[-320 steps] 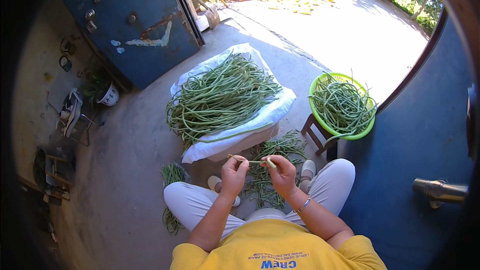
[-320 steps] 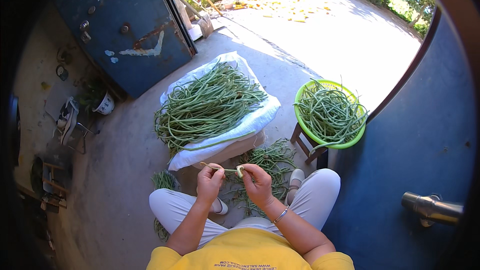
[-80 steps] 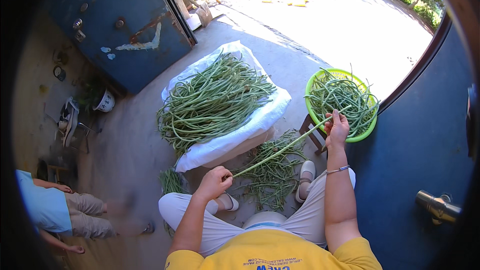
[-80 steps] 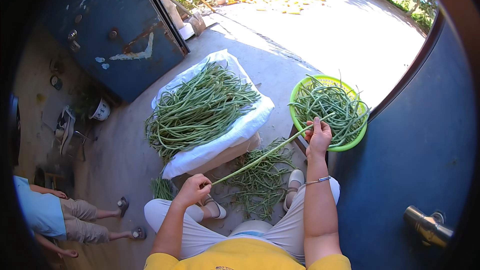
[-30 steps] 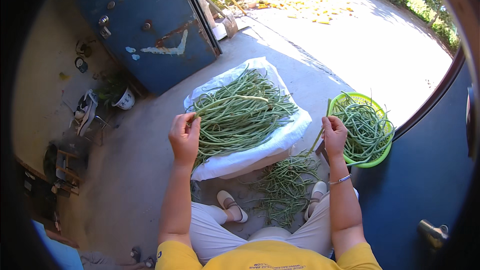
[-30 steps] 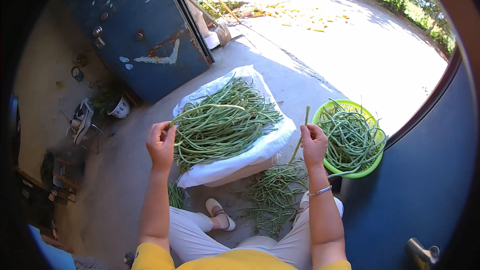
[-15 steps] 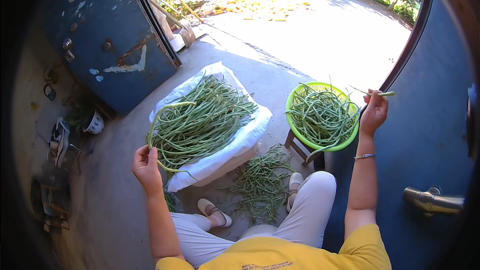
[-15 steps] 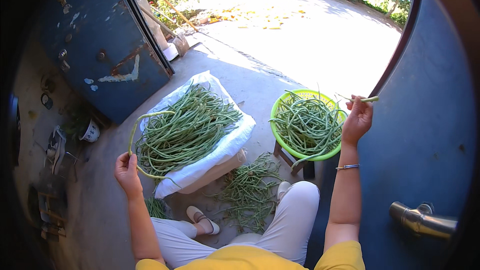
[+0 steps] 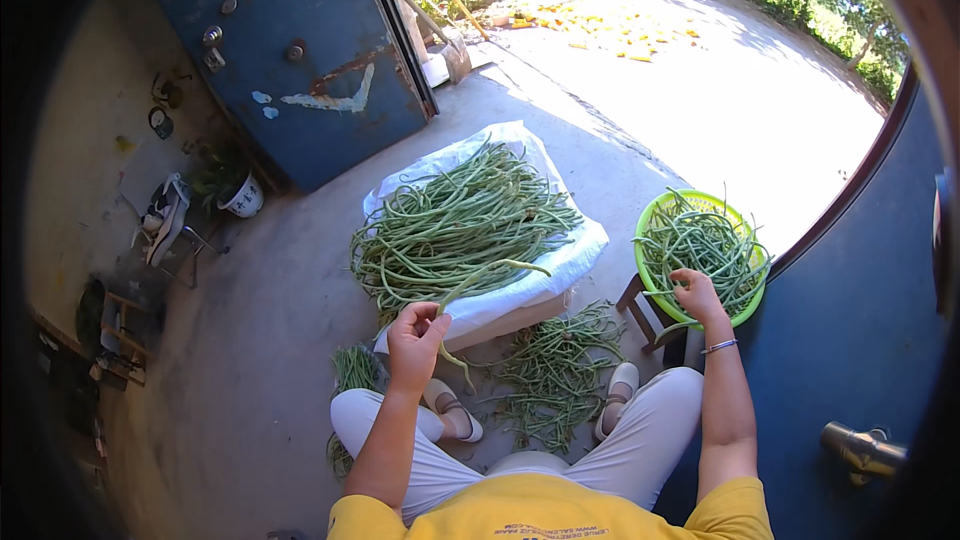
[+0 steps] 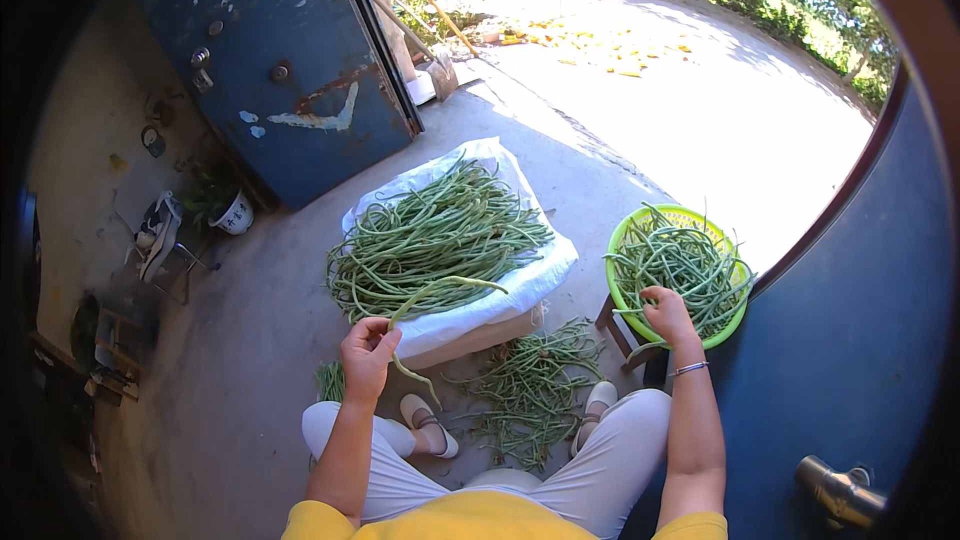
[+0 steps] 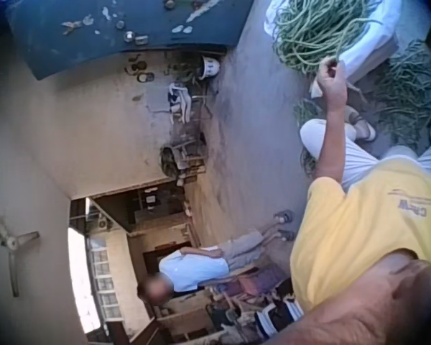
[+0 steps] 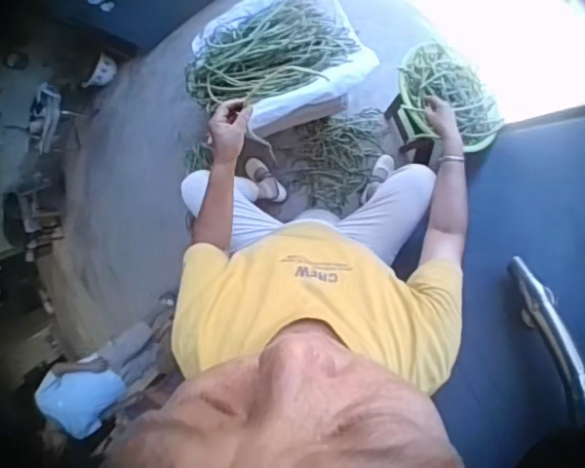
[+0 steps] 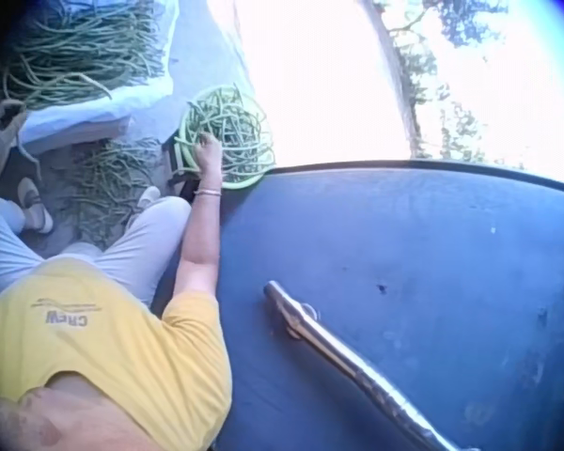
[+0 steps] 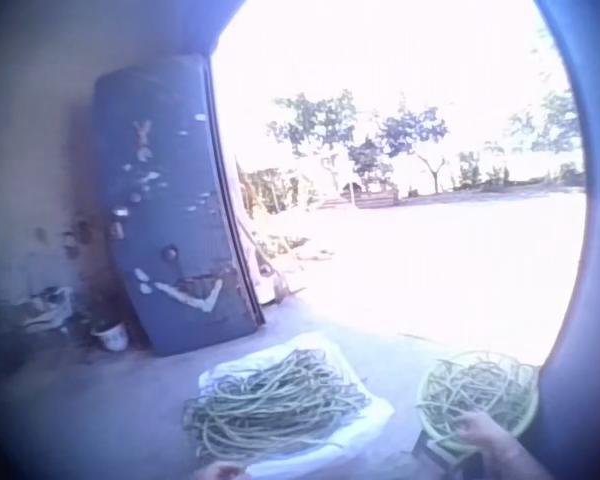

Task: The person peels long green string beans by hand, pulling the fibrous string from the side of each pod and breaking off the ends before placing them in a separate pile.

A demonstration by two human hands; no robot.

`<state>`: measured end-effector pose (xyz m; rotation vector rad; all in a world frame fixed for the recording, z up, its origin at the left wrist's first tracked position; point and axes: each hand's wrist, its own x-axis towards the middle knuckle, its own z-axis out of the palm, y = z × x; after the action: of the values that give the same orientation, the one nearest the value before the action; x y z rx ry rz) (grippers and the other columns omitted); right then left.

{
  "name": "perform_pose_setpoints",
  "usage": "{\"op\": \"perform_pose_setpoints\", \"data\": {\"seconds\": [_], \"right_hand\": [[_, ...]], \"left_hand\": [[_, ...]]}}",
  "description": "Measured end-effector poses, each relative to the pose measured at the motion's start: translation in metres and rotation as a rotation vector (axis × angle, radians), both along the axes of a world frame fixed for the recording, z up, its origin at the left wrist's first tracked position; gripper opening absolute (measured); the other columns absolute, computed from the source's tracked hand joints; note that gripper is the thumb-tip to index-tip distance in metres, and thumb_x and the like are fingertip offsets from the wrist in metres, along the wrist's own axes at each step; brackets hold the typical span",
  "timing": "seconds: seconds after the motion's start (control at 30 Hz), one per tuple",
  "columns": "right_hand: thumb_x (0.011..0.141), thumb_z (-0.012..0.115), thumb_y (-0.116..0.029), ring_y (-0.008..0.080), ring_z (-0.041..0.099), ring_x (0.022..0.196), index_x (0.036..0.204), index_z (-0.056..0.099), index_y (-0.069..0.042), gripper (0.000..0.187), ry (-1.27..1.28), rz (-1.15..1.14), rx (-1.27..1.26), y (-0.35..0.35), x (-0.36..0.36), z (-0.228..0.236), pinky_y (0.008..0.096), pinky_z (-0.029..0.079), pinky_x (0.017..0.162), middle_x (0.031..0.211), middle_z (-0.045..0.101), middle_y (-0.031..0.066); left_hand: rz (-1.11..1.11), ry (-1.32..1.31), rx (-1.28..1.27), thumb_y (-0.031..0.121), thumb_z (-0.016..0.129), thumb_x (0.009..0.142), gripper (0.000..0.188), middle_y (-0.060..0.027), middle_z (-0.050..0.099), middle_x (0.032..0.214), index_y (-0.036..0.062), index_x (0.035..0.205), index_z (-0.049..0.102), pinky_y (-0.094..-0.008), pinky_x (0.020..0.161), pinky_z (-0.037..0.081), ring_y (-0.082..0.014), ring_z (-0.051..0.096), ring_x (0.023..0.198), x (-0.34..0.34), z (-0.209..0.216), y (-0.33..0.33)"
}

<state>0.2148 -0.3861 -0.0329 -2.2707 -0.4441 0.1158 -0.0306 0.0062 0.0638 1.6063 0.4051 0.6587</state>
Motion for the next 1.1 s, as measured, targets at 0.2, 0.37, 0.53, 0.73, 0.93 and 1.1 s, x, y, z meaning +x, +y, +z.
{"op": "perform_pose_setpoints", "data": {"seconds": [0.2, 0.37, 0.53, 0.73, 0.93, 1.1], "right_hand": [[0.080, 0.059, -0.012, 0.0188, 0.057, 0.063, 0.087, 0.063, 0.001, 0.015, -0.122, 0.199, 0.207, 0.092, -0.064, 0.084, 0.0280, 0.045, 0.056, 0.076, 0.060, 0.0119], [0.083, 0.057, -0.017, 0.0255, 0.058, 0.080, 0.089, 0.064, -0.002, 0.018, -0.314, 0.504, 0.313, 0.151, -0.103, 0.101, 0.0316, 0.046, 0.069, 0.084, 0.063, 0.0108], [0.088, 0.052, -0.024, 0.0153, 0.058, 0.071, 0.090, 0.064, 0.000, 0.027, 0.354, 0.679, 0.242, 0.175, -0.119, 0.098, 0.0266, 0.045, 0.067, 0.078, 0.064, 0.0063], [0.090, 0.051, -0.029, 0.0073, 0.054, 0.069, 0.088, 0.064, 0.003, 0.035, 0.811, 0.884, 0.488, 0.178, -0.117, 0.072, 0.0221, 0.044, 0.065, 0.075, 0.062, 0.0018], [0.088, 0.054, -0.026, 0.0060, 0.053, 0.067, 0.084, 0.064, 0.003, 0.030, 0.926, 0.862, 0.546, 0.176, -0.118, 0.084, 0.0209, 0.043, 0.063, 0.072, 0.060, 0.0011], [0.088, 0.053, -0.020, 0.0053, 0.051, 0.066, 0.081, 0.063, 0.002, 0.025, 0.769, 0.857, 0.393, 0.177, -0.124, 0.097, 0.0211, 0.042, 0.061, 0.070, 0.059, -0.0004]], "left_hand": [[-0.002, 0.089, 0.292, 0.002, 0.065, 0.073, 0.012, 0.0015, 0.053, 0.070, 0.0020, 0.083, 0.060, -0.0180, 0.049, 0.035, -0.0036, 0.043, 0.054, -0.013, -0.006, -0.012], [-0.137, 0.080, 0.613, 0.001, 0.066, 0.071, 0.015, -0.0037, 0.054, 0.073, 0.0030, 0.084, 0.060, -0.0230, 0.049, 0.039, -0.0104, 0.047, 0.054, -0.010, 0.017, -0.024], [-0.247, 0.068, 0.755, 0.002, 0.067, 0.070, 0.018, -0.0073, 0.057, 0.075, 0.0041, 0.086, 0.061, -0.0277, 0.052, 0.044, -0.0185, 0.055, 0.060, -0.009, 0.023, -0.020], [-0.258, 0.054, 0.765, 0.002, 0.067, 0.069, 0.018, -0.0085, 0.059, 0.078, 0.0045, 0.087, 0.061, -0.0301, 0.055, 0.046, -0.0230, 0.058, 0.065, -0.004, 0.015, -0.014], [-0.263, 0.039, 0.773, 0.001, 0.066, 0.070, 0.018, -0.0089, 0.058, 0.078, 0.0043, 0.086, 0.061, -0.0305, 0.055, 0.046, -0.0236, 0.058, 0.065, -0.001, 0.012, -0.013], [-0.244, 0.044, 0.728, -0.001, 0.065, 0.070, 0.018, -0.0083, 0.056, 0.076, 0.0032, 0.086, 0.060, -0.0284, 0.054, 0.044, -0.0208, 0.055, 0.063, -0.002, 0.009, -0.010]]}}
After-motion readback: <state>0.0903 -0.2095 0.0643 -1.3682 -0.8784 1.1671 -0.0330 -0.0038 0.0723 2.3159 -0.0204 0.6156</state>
